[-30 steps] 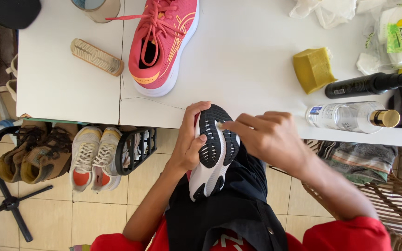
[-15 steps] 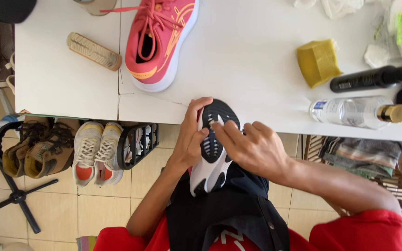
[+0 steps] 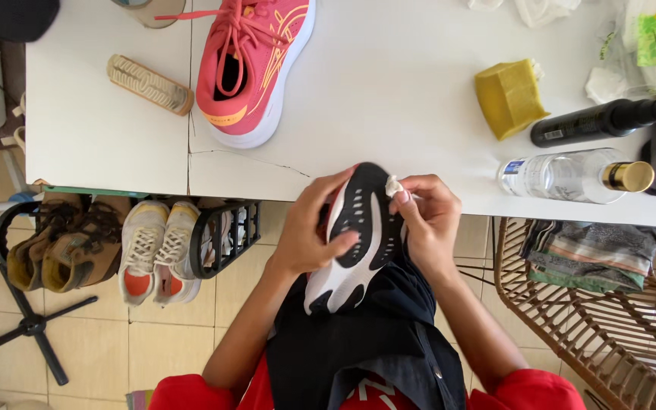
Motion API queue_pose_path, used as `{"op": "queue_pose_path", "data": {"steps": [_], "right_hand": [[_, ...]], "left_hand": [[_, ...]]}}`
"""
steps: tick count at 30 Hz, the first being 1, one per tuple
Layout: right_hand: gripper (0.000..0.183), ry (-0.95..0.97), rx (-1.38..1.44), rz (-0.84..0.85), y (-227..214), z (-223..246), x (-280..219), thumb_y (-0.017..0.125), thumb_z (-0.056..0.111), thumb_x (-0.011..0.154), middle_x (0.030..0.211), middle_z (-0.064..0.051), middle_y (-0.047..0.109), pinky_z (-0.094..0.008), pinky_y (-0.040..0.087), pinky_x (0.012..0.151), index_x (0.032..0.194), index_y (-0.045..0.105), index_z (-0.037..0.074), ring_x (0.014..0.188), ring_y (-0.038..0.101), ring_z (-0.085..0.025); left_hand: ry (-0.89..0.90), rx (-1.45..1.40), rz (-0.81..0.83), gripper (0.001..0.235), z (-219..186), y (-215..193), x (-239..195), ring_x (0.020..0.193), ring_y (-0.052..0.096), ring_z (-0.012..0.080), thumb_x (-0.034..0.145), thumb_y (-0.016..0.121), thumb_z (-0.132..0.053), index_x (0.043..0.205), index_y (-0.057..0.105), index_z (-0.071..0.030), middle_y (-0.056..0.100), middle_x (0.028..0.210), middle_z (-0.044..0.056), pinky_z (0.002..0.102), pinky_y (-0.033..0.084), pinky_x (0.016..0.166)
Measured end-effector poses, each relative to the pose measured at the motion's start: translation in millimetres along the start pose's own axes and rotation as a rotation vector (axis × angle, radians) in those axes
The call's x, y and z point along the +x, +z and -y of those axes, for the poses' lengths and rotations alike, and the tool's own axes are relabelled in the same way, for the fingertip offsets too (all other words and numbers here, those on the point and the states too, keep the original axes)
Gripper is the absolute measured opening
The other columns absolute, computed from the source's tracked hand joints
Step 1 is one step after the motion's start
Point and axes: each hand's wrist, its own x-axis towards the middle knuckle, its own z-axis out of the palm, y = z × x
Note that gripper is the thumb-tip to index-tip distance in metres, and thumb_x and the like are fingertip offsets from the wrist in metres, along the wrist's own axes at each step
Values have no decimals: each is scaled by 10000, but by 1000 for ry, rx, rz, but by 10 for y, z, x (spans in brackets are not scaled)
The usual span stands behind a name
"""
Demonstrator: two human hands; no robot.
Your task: The person cleans the sole of a white and black sneaker using a cotton swab and a metal tool. They scrub the black tread patterns and white midsole, occasionally dipping the swab into a clear liquid from a bottle on the table.
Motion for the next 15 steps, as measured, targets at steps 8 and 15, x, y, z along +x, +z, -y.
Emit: {"op": "queue_pose_path", "data": {"steps": [8, 15], "right_hand": [[58, 20, 151, 176, 363, 37, 117, 702, -37, 1062, 780, -162, 693, -208, 431, 522, 1108, 734, -55, 583, 595, -117], [91, -169, -426, 391, 269, 690, 243, 812, 65, 1001, 769, -27, 781, -241, 419, 482, 1001, 855, 145, 462, 509, -139]], "left_hand": [[68, -623, 79, 1039, 111, -123, 77, 1596, 422, 419, 741, 1021, -357, 1555, 421, -121, 223, 1801, 243, 525, 429, 1313], [-40, -460, 21, 780, 76, -87, 43, 1406, 554, 303, 750, 933, -196, 1357, 458, -68, 483, 1606, 273, 450, 482, 1177]]}}
